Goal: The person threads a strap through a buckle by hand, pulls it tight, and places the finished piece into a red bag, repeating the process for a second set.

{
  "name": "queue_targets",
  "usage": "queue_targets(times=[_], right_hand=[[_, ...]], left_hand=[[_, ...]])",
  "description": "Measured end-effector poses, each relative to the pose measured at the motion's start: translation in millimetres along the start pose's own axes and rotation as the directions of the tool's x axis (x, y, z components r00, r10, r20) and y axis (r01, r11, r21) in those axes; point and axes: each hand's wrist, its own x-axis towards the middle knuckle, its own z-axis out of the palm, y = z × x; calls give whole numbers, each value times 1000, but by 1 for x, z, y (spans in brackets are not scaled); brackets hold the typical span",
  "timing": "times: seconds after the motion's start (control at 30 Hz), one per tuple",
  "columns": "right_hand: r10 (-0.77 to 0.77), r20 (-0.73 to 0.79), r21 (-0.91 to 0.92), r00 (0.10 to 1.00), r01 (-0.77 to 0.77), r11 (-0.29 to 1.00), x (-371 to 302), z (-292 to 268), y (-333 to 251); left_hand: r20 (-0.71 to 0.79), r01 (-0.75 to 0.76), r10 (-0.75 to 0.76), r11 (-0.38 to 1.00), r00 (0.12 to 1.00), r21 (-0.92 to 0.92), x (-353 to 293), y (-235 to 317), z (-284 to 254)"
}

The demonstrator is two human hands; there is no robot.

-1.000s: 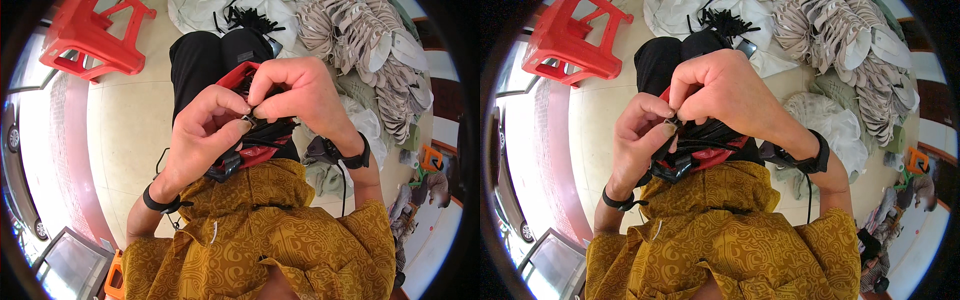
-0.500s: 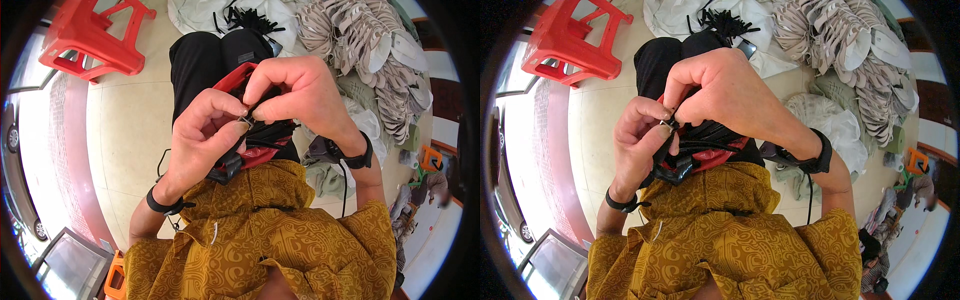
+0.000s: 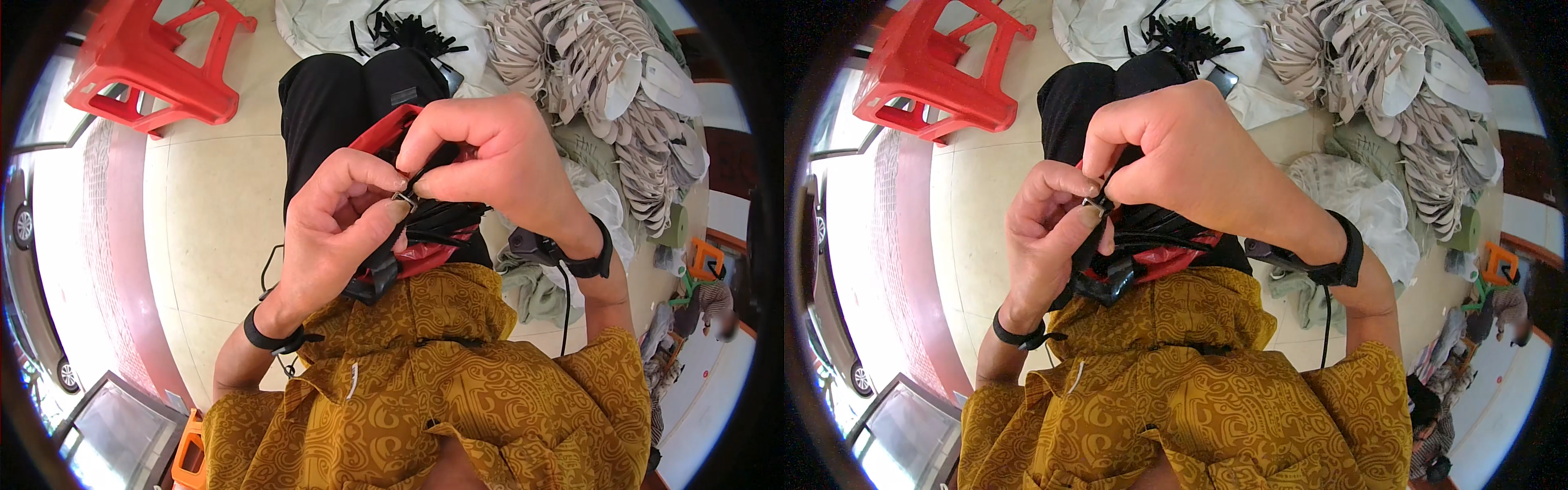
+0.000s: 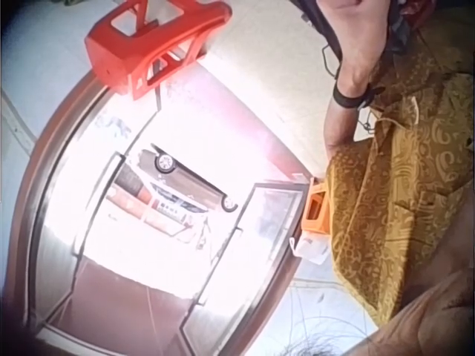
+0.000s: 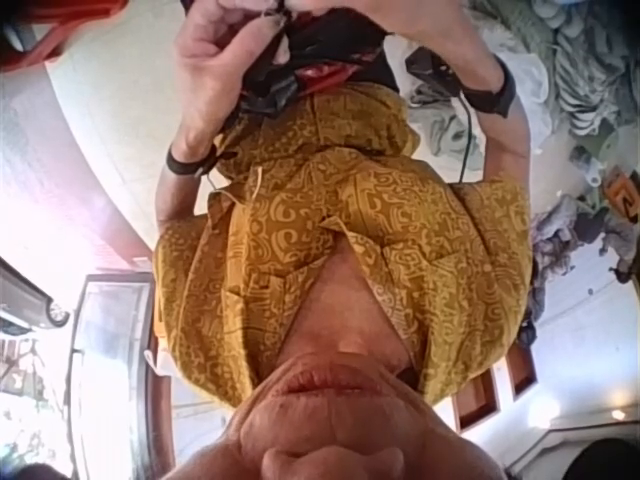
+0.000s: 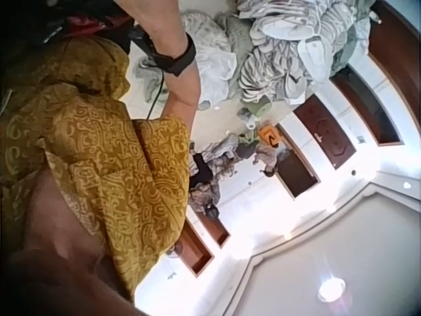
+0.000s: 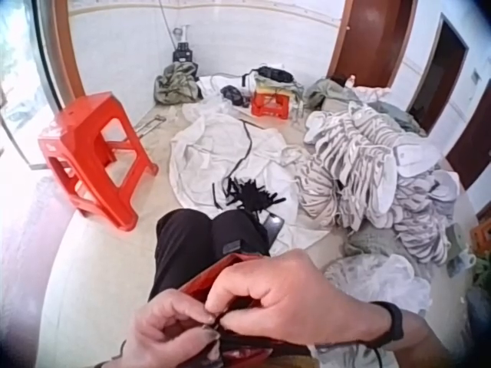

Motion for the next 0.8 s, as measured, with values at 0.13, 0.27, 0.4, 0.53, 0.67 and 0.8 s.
queue_targets(times=[0.13, 0.27, 0.4, 0.53, 0.67, 0.8], right_hand=[[-10, -12, -104, 1000, 9, 995, 1, 0, -4], [-96, 2, -211, 995, 95, 973, 0, 1, -3], [-137, 4, -241, 991, 134, 961, 0, 3, -5], [-404, -9, -457, 915, 356, 815, 0, 9, -4], [-501, -33, -609, 865, 380, 697, -6, 12, -12], [-400, -41, -467, 915, 336, 818, -8, 5, -17]], left_hand=[[14, 4, -4, 1000, 1000, 1, -2, 2, 0], [-20, -27, 30, 992, 999, 120, -4, 3, 2], [-38, -63, 71, 980, 997, 187, -5, 1, 3], [-58, -130, 159, 929, 986, 346, -5, 3, 5], [-38, -237, 283, 861, 958, 450, -4, 4, 7], [23, -334, 367, 818, 930, 468, -8, 2, 7]])
